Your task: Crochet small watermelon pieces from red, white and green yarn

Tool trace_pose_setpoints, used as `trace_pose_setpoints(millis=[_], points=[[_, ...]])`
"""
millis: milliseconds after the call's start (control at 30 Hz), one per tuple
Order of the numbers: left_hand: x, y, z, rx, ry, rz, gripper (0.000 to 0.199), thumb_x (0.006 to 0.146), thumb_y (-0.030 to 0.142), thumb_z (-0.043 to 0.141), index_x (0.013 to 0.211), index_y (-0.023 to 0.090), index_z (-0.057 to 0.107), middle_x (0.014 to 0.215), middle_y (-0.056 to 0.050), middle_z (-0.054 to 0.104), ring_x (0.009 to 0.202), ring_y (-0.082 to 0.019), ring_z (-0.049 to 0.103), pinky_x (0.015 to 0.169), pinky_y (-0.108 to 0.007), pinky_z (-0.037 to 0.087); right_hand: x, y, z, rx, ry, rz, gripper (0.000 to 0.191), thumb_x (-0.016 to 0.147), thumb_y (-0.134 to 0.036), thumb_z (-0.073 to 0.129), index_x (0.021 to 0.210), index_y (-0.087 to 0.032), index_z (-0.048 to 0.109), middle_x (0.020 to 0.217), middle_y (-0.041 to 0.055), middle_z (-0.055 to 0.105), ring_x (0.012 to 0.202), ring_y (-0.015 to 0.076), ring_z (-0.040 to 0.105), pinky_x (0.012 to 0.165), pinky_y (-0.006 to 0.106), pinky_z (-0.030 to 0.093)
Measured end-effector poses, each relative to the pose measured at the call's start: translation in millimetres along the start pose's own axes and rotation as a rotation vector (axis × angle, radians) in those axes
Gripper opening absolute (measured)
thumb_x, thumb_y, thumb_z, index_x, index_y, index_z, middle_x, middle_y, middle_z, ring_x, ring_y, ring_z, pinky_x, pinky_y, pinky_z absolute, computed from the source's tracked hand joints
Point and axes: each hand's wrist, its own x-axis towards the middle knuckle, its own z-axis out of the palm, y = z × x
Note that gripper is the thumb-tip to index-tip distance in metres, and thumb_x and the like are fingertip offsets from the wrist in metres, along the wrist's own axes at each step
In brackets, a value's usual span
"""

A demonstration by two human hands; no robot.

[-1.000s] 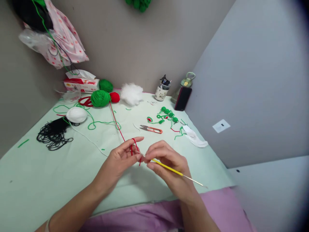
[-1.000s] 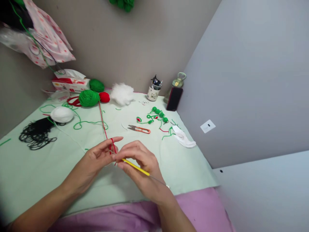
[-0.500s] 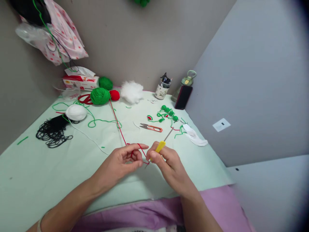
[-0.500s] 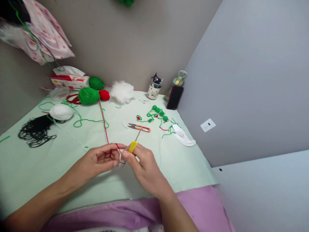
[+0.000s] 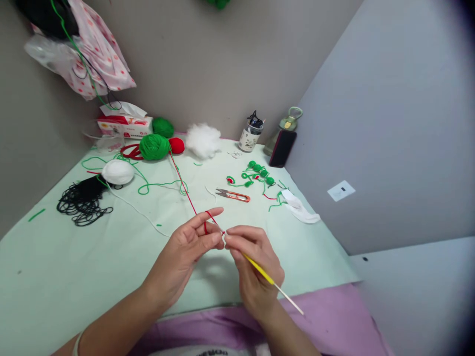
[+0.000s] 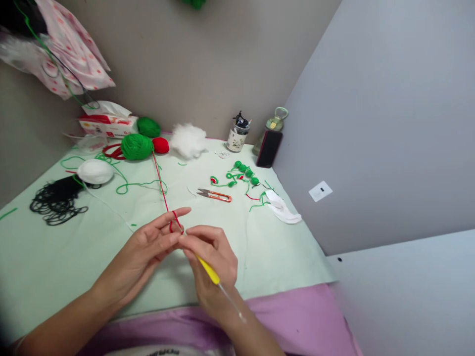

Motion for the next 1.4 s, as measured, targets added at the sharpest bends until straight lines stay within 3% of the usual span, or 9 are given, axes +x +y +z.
trace_pose_setpoints(millis=[167, 300, 467, 633, 767, 900, 1033, 1267, 1400], points=[[-1.0, -6.3, -4.2, 0.125, -0.011, 0.09, 0.047, 0.086, 0.03, 0.082, 0.131, 0.025, 0.071, 0.083, 0.002, 0.067, 0.086, -0.016, 0.062, 0.087, -0.029, 0.049, 0.2, 1.0, 3.0, -0.247, 0.1, -0.15, 0.044, 0.096, -0.003, 0.06, 0.124, -0.034, 0.074, 0.116, 0.0092, 0.073, 0.102, 0.0214, 0.075, 0.077, 0.034, 0.065], [-1.5, -7.9, -6.9, 0.157, -0.034, 0.103, 0.04, 0.086, 0.029, 0.083, 0.125, 0.028, 0.075, 0.082, 0.003, 0.066, 0.084, -0.015, 0.063, 0.085, -0.028, 0.05, 0.1, 1.3, -1.3, -0.179, 0.03, -0.094, 0.045, 0.097, 0.0, 0.057, 0.126, -0.031, 0.072, 0.117, 0.0087, 0.075, 0.104, 0.0206, 0.075, 0.083, 0.035, 0.065], [-0.8, -5.7, -4.1, 0.084, -0.011, 0.057, 0.031, 0.093, 0.04, 0.076, 0.121, 0.027, 0.077, 0.093, -0.001, 0.073, 0.093, -0.017, 0.068, 0.094, -0.03, 0.051, 0.8, -1.2, -5.0, -0.082, 0.002, -0.02, 0.042, 0.099, -0.002, 0.054, 0.123, -0.031, 0.073, 0.114, 0.0071, 0.077, 0.104, 0.0211, 0.074, 0.085, 0.038, 0.063], [1.3, -4.4, 1.4, -0.065, -0.012, 0.022, 0.035, 0.094, 0.049, 0.072, 0.116, 0.023, 0.08, 0.092, -0.005, 0.077, 0.091, -0.017, 0.069, 0.088, -0.029, 0.055, -0.2, 2.1, -3.2, -0.2, -0.02, -0.174, 0.042, 0.098, -0.005, 0.057, 0.128, -0.031, 0.071, 0.116, 0.0084, 0.079, 0.102, 0.023, 0.075, 0.082, 0.041, 0.064], [2.3, -1.7, 2.9, -0.087, -0.01, -0.014, 0.032, 0.088, 0.042, 0.081, 0.113, 0.023, 0.081, 0.084, -0.001, 0.072, 0.085, -0.014, 0.066, 0.082, -0.024, 0.054, -3.3, 7.3, -6.1, -0.328, -0.09, -0.298, 0.049, 0.098, -0.007, 0.058, 0.14, -0.031, 0.064, 0.123, 0.0098, 0.078, 0.107, 0.0248, 0.074, 0.083, 0.043, 0.065], [3.4, -1.0, 0.3, -0.073, -0.034, -0.044, 0.031, 0.085, 0.031, 0.085, 0.116, 0.025, 0.081, 0.084, 0.0, 0.071, 0.082, -0.012, 0.064, 0.081, -0.023, 0.053, -4.1, 10.1, -10.8, -0.342, -0.104, -0.292, 0.054, 0.097, -0.003, 0.057, 0.143, -0.032, 0.062, 0.126, 0.0099, 0.077, 0.11, 0.0248, 0.072, 0.084, 0.043, 0.065], [3.7, -1.8, -2.1, -0.096, -0.006, -0.038, 0.027, 0.09, 0.034, 0.08, 0.114, 0.024, 0.081, 0.09, -0.002, 0.073, 0.086, -0.013, 0.065, 0.085, -0.024, 0.053, -1.6, 7.5, -13.4, -0.346, -0.14, -0.302, 0.051, 0.096, -0.002, 0.058, 0.139, -0.028, 0.064, 0.126, 0.0115, 0.076, 0.11, 0.0245, 0.071, 0.086, 0.043, 0.064], [5.5, -0.7, -5.5, -0.019, 0.14, 0.101, 0.024, 0.084, 0.03, 0.085, 0.107, 0.027, 0.083, 0.082, 0.003, 0.065, 0.079, -0.01, 0.058, 0.081, -0.021, 0.047, 0.3, -3.8, -14.3, -0.108, -0.143, -0.03, 0.031, 0.101, -0.008, 0.053, 0.119, -0.025, 0.07, 0.112, 0.0092, 0.077, 0.103, 0.0217, 0.072, 0.085, 0.039, 0.059], [6.1, -0.2, -11.8, 0.122, 0.195, 0.184, 0.022, 0.086, 0.032, 0.083, 0.108, 0.03, 0.083, 0.079, 0.004, 0.063, 0.075, -0.01, 0.054, 0.076, -0.02, 0.044, 5.8, -1.6, -17.6, 0.037, 0.051, 0.189, 0.023, 0.104, -0.018, 0.051, 0.1, -0.023, 0.073, 0.101, 0.0065, 0.076, 0.098, 0.0197, 0.071, 0.086, 0.035, 0.056]])
